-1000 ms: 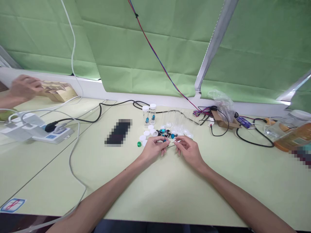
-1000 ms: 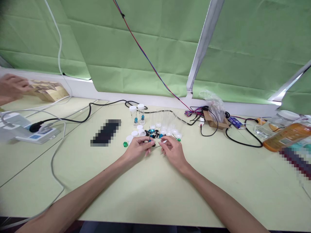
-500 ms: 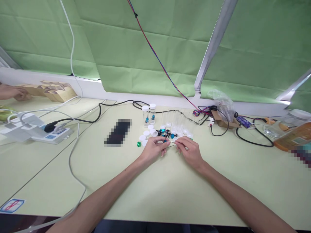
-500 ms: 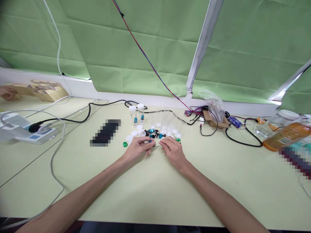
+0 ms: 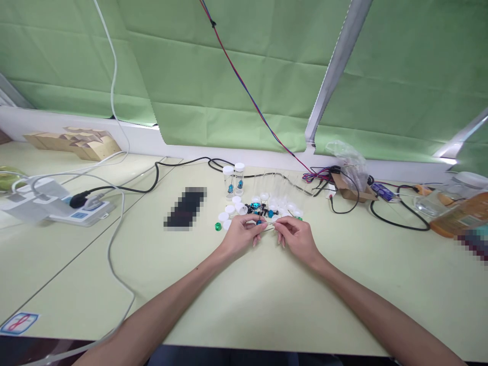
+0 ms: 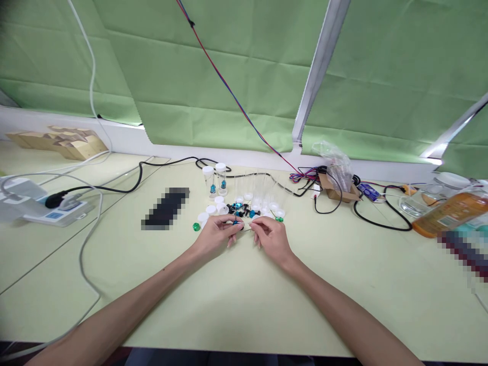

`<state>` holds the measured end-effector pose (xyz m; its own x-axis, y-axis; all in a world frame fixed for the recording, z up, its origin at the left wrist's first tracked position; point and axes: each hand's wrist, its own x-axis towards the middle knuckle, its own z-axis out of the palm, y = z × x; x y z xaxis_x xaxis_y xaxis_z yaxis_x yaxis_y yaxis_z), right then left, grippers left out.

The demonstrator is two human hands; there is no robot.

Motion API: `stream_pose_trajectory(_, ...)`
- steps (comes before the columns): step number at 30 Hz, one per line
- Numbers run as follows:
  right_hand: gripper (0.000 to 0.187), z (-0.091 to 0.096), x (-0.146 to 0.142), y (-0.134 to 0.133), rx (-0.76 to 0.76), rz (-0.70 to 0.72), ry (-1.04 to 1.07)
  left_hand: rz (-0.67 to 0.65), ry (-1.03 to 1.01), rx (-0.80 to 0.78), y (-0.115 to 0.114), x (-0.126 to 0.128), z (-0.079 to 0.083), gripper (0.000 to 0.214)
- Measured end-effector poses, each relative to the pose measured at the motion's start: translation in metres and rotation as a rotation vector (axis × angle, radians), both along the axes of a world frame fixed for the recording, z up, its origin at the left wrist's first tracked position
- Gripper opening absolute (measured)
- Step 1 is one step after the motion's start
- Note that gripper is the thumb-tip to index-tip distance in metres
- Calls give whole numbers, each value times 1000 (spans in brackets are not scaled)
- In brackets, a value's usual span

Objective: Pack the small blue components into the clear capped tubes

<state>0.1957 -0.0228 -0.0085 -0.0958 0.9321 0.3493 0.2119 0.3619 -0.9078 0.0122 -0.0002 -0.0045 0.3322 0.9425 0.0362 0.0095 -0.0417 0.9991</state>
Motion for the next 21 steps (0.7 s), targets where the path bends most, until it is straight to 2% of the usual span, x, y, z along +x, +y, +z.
stream_pose_trajectory(14,30,9,-3,3,-352,99,302,41,73,68,-2,1,2,28)
stream_pose_trajectory(21,31,9,0,4,-544,136,413,59,101,101,-2,2,0,28)
